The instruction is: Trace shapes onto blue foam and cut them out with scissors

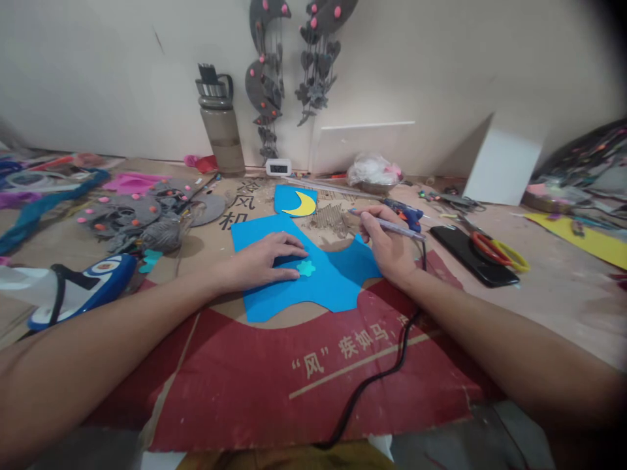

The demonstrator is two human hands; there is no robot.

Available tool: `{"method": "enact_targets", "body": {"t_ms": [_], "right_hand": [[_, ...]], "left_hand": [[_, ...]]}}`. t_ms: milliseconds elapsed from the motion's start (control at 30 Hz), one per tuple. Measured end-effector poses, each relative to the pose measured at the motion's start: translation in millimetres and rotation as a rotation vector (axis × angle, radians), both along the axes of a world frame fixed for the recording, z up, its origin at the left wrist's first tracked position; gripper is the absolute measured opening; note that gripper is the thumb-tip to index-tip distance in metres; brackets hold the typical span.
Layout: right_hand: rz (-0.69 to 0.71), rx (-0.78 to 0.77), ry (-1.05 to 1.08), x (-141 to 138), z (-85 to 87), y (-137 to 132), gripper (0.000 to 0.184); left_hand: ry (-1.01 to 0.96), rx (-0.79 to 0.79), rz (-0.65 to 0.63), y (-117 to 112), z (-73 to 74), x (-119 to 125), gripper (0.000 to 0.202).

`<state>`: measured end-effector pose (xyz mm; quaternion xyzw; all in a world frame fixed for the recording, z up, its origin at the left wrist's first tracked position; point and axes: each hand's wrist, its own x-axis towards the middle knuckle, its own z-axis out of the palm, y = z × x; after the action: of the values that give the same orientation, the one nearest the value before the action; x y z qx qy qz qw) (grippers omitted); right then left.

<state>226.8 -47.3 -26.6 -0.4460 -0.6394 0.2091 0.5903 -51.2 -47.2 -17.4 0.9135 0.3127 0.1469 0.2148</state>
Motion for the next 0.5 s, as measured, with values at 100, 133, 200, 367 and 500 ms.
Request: {"method": "enact_targets", "body": {"t_ms": [100,133,200,367,500], "right_hand": [[-0.002,-0.003,-0.006,-0.2,-1.9,0.1,0.021],[-0.006,-0.001,-0.018,-0.3,-2.3,0.1,0.020],[-0.016,0.001,-0.061,-0.4,-2.8,-0.5,0.019],[-0.026,-0.005,-0.167,-0.7,-4.1,-2.0,0.020],[-0.011,0.016,-0.194,-0.8,-4.5,-1.4,0.021]], "left_hand": [[0.000,0.002,-0.013,1.7,-1.8,-0.3,0.043],[-0.011,-0.001,-0.011,2.7,-3.2,-0.2,0.041],[-0.040,-0.013,0.005,5.0,-6.6,0.3,0.039],[-0.088,-0.044,0.054,7.2,-11.3,2.5,0.034],[-0.098,-0.041,0.067,4.0,-9.2,4.1,0.031]]}}
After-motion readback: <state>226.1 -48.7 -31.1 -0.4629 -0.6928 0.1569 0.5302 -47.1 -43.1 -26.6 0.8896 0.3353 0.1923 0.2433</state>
